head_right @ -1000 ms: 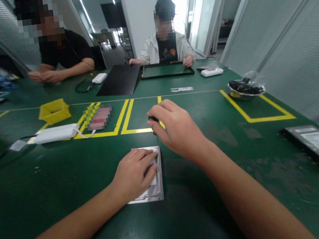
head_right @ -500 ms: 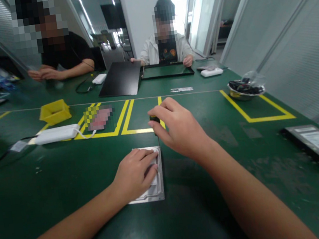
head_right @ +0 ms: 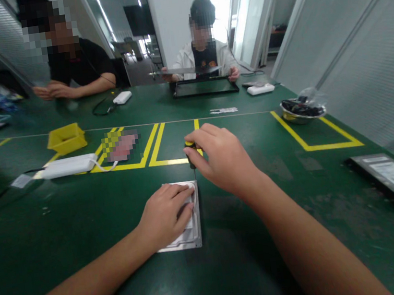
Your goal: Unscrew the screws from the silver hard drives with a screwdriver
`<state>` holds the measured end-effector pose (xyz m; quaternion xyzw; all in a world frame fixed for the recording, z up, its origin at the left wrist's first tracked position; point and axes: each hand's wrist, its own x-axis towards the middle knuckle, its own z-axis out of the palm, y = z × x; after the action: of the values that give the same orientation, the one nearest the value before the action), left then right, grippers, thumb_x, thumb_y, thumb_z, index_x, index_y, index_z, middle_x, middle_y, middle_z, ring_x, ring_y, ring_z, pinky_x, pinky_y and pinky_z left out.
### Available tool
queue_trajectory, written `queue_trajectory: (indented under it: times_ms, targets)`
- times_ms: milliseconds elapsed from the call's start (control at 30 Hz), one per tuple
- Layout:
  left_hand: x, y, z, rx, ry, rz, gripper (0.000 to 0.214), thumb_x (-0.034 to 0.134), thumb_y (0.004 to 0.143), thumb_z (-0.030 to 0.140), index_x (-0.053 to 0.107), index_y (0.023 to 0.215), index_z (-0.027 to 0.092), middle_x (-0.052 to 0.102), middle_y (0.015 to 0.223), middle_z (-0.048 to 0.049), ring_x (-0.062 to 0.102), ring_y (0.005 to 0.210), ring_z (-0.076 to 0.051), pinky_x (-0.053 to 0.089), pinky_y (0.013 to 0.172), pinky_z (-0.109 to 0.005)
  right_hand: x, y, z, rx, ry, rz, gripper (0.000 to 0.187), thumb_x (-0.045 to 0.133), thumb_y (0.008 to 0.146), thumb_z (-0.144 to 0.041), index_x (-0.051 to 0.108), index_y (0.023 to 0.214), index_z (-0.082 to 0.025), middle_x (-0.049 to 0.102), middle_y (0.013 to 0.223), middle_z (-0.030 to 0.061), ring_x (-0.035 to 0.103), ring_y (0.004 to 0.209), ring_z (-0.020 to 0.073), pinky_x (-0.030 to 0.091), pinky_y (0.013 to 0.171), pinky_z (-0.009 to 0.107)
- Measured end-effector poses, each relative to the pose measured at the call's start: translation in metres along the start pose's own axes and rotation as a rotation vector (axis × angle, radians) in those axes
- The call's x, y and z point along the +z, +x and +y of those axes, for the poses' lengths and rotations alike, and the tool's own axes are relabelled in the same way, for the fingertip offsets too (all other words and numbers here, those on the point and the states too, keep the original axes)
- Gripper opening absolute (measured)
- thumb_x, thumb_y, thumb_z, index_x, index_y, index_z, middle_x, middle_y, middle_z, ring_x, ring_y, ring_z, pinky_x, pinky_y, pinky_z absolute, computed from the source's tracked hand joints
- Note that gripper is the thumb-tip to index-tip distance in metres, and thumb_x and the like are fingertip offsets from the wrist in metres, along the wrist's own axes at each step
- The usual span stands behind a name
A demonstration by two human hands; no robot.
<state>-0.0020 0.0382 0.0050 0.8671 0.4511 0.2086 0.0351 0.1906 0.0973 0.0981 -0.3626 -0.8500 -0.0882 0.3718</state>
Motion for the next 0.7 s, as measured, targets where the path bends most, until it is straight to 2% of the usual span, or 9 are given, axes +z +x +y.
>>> queue_trajectory:
  times_ms: [233, 433, 567, 700]
  targets:
    - [0.0011, 0.0001, -0.0010, -0.003, -0.004, -0.006, 0.034, 0.050, 0.094, 0.029, 0.063, 0.124, 0.017, 0.066, 0.117, -0.0084, 0.058, 0.106, -0.026, 0.047, 0.097, -0.046, 0.0013, 0.0002, -0.0011, 0.010, 0.026, 0.032, 0.016, 0.057, 0.089, -0.020, 0.069, 0.099, -0.015, 0.064, 0.090, 0.0070, 0.060, 0.083, 0.0184, 0.048, 0.075, 0.032]
    - [0.0008, -0.0006, -0.0008, -0.004, -0.011, 0.003, 0.035, 0.050, 0.094, 0.029, 0.063, 0.124, 0.017, 0.067, 0.117, -0.0095, 0.058, 0.106, -0.027, 0.048, 0.096, -0.046, -0.0035, 0.0013, -0.0026, 0.052, 0.086, -0.007, 0.020, 0.054, 0.088, -0.014, 0.069, 0.101, -0.016, 0.067, 0.096, 0.0070, 0.063, 0.088, 0.0184, 0.049, 0.076, 0.031]
    - [0.0005, -0.0009, -0.0008, 0.000, -0.010, 0.014, 0.034, 0.050, 0.094, 0.029, 0.064, 0.123, 0.017, 0.067, 0.116, -0.0098, 0.059, 0.105, -0.027, 0.048, 0.095, -0.046, -0.0017, 0.0002, -0.0015, 0.088, 0.080, 0.013, 0.014, 0.063, 0.088, -0.024, 0.069, 0.097, -0.017, 0.070, 0.090, 0.0045, 0.064, 0.080, 0.0169, 0.049, 0.075, 0.030]
    - [0.0005, -0.0005, -0.0003, 0.002, -0.014, 0.026, 0.034, 0.052, 0.093, 0.028, 0.064, 0.123, 0.018, 0.067, 0.116, -0.0100, 0.059, 0.105, -0.027, 0.049, 0.094, -0.046, 0.0018, -0.0007, -0.0007, 0.118, 0.063, 0.030, 0.016, 0.069, 0.086, -0.031, 0.069, 0.094, -0.018, 0.072, 0.089, 0.0038, 0.065, 0.080, 0.0179, 0.049, 0.073, 0.031]
